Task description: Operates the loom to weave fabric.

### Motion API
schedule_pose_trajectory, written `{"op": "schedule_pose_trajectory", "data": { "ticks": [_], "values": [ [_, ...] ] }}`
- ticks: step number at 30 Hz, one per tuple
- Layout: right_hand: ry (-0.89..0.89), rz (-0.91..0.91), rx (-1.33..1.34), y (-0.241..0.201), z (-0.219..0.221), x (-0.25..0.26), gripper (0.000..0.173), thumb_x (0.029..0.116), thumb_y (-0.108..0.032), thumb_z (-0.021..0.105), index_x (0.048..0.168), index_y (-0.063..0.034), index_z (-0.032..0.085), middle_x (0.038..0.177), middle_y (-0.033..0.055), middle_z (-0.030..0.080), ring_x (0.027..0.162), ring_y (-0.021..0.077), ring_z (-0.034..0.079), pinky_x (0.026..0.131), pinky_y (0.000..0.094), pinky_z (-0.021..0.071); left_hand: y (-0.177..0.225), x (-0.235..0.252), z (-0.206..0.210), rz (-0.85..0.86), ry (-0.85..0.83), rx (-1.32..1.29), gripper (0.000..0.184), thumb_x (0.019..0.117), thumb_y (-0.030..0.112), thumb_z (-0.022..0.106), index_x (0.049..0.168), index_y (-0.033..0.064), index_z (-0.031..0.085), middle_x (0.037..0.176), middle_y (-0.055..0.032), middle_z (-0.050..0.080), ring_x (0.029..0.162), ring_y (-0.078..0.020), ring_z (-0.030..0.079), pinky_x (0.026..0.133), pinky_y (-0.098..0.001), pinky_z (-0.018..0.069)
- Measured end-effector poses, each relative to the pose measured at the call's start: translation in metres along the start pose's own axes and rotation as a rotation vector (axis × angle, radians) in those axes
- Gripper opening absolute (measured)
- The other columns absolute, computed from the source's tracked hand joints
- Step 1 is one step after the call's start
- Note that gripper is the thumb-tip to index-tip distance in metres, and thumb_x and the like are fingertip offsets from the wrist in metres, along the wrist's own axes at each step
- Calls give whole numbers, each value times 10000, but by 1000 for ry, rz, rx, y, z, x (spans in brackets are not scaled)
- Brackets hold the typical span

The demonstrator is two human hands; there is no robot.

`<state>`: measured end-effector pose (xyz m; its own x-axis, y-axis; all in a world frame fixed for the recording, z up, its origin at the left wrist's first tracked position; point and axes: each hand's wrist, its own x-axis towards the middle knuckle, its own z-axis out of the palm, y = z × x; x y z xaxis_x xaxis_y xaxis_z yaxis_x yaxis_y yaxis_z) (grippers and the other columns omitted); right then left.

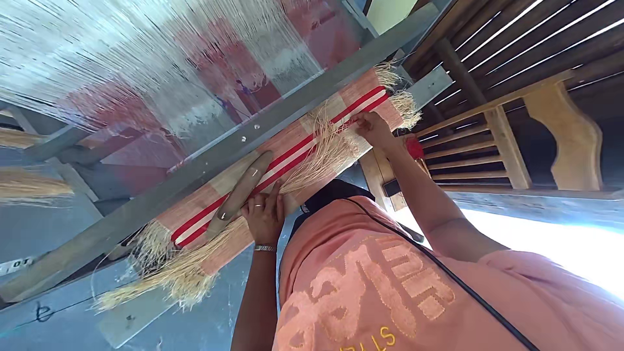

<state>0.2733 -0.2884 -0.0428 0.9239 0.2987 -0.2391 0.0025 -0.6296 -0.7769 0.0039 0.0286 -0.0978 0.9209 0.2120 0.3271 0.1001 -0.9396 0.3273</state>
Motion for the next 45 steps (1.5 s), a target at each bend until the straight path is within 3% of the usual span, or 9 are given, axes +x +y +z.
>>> {"op": "schedule_pose_trajectory", "data": {
  "ticks": [5,11,17,22,24,28,32,36,45],
  "values": [
    [-39,-56,-2,3,-4,-1,298,976,-102,619,1266,-56,675,1274,200,608,1114,271,642,970,420,548,-1,-1,2,-4,-2,9,359,1067,374,470,1373,366,657,999,-105,667,971,-319,617,899,-528,414],
    [-22,-92,39,11,-1,-2,227,962,-171,708,1114,-2,694,1221,199,609,1054,264,643,935,410,555,-2,-2,4,-14,-3,13,358,1069,376,467,1374,382,653,997,-105,660,972,-310,612,904,-530,405],
    [-102,5,401,11,-22,-12,182,969,-92,682,1126,0,682,1036,84,721,908,120,687,861,322,582,-1,-2,4,-21,-4,35,367,1074,396,454,1394,382,634,1011,-106,657,986,-319,609,908,-530,407],
    [-147,14,543,7,-35,-20,251,948,-64,693,1195,-39,654,967,54,725,849,131,685,781,314,578,-3,-3,7,-23,4,33,372,1072,399,459,1410,403,615,1021,-95,654,995,-307,604,916,-530,398],
    [-195,10,616,5,-38,-23,178,962,-41,656,1121,-83,590,943,24,697,837,118,669,759,300,568,-3,-3,7,-21,5,30,375,1074,393,455,1412,394,616,1011,-99,653,987,-311,603,908,-531,397],
    [-242,20,699,-6,-42,-32,156,976,-16,608,1116,-26,674,996,53,727,894,128,695,822,297,583,-4,-3,8,-20,11,30,372,1075,395,453,1410,397,616,1020,-104,652,998,-314,602,922,-536,392],
    [-249,-24,686,-10,-44,-34,268,968,-25,590,1223,14,663,1097,96,727,968,156,696,893,328,574,-3,-2,7,-15,9,35,375,1074,395,456,1409,373,625,1027,-115,662,997,-337,608,921,-549,403],
    [-186,-71,653,-13,-43,-33,228,935,-13,683,1163,-2,682,1061,69,731,981,148,703,935,340,579,-3,-3,7,-18,10,33,373,1075,390,455,1399,363,635,1013,-124,659,993,-339,606,914,-548,402],
    [136,-82,168,-17,-27,-15,258,985,-293,688,1075,-57,743,981,68,751,863,141,714,833,370,593,-3,-3,7,-22,9,52,369,1072,388,463,1404,390,624,1003,-107,651,983,-314,605,920,-525,399]
  ]
}}
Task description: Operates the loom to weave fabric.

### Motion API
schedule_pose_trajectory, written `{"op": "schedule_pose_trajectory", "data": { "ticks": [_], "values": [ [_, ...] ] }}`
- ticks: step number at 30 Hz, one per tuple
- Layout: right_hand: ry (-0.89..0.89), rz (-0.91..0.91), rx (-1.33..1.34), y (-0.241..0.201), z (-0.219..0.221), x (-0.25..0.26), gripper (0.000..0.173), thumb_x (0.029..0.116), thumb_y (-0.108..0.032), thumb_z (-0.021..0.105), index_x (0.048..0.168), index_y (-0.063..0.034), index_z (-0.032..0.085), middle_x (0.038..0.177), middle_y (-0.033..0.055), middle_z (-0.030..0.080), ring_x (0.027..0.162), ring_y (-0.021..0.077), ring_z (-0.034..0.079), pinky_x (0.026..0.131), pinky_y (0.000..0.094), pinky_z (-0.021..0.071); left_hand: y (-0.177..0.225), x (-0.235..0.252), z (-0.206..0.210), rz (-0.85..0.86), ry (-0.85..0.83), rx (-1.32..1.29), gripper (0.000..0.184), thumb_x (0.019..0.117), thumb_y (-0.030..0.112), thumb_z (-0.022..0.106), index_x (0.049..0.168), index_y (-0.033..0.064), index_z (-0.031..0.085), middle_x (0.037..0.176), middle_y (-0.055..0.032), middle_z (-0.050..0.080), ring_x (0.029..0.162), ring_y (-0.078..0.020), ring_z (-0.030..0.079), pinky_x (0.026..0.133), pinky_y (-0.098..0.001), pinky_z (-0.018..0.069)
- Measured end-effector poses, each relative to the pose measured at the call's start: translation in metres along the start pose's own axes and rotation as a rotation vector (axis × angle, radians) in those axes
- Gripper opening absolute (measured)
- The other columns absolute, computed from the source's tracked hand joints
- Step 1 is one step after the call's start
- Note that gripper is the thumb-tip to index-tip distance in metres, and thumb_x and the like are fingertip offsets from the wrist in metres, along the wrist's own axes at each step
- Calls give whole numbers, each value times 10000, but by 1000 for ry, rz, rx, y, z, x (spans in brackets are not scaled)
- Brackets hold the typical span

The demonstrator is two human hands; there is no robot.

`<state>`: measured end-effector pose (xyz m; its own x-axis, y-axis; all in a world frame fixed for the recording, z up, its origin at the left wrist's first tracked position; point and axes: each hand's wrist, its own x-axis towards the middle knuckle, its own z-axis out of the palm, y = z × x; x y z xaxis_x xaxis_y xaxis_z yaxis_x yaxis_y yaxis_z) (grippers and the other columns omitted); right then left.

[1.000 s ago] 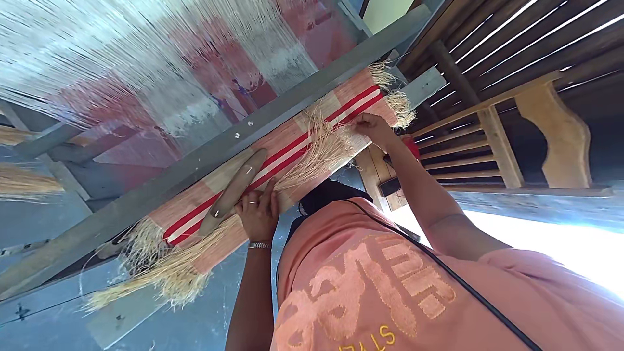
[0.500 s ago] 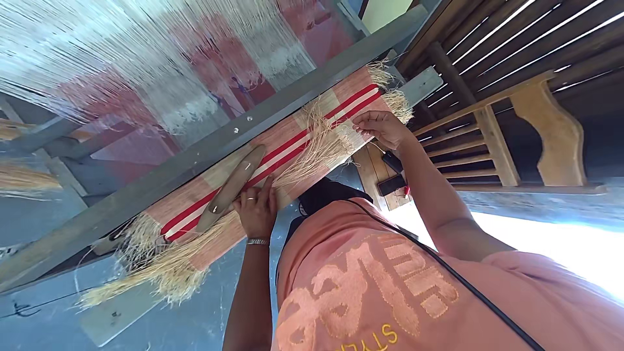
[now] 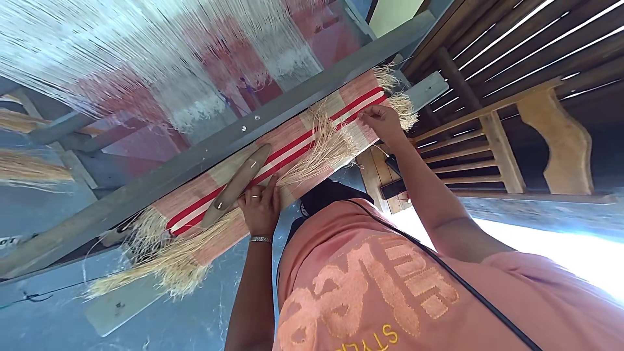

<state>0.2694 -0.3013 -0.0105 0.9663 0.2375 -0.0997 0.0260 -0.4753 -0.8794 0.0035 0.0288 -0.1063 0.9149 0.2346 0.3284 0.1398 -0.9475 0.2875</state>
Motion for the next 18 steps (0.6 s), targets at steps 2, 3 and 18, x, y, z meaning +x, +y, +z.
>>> {"op": "schedule_pose_trajectory", "data": {
  "ticks": [2,3,18],
  "values": [
    [65,-15,-104,-1,4,0,260,991,-314,667,1066,-88,771,1045,79,745,912,159,711,870,391,582,0,0,0,-1,-5,1,368,1071,386,467,1404,392,625,995,-106,652,977,-313,609,919,-527,400],
    [77,-4,-86,-2,6,0,262,1001,-310,654,1080,-94,778,1074,81,738,927,161,706,873,386,582,0,0,0,0,-5,3,367,1071,383,468,1401,392,627,993,-107,651,973,-313,610,915,-529,400],
    [535,272,489,23,-283,40,245,1096,-176,365,1216,-52,538,1095,42,702,994,150,719,910,309,600,4,2,-5,2,13,18,354,1078,296,479,1380,279,663,973,-146,682,939,-347,648,875,-530,463]
  ]
}}
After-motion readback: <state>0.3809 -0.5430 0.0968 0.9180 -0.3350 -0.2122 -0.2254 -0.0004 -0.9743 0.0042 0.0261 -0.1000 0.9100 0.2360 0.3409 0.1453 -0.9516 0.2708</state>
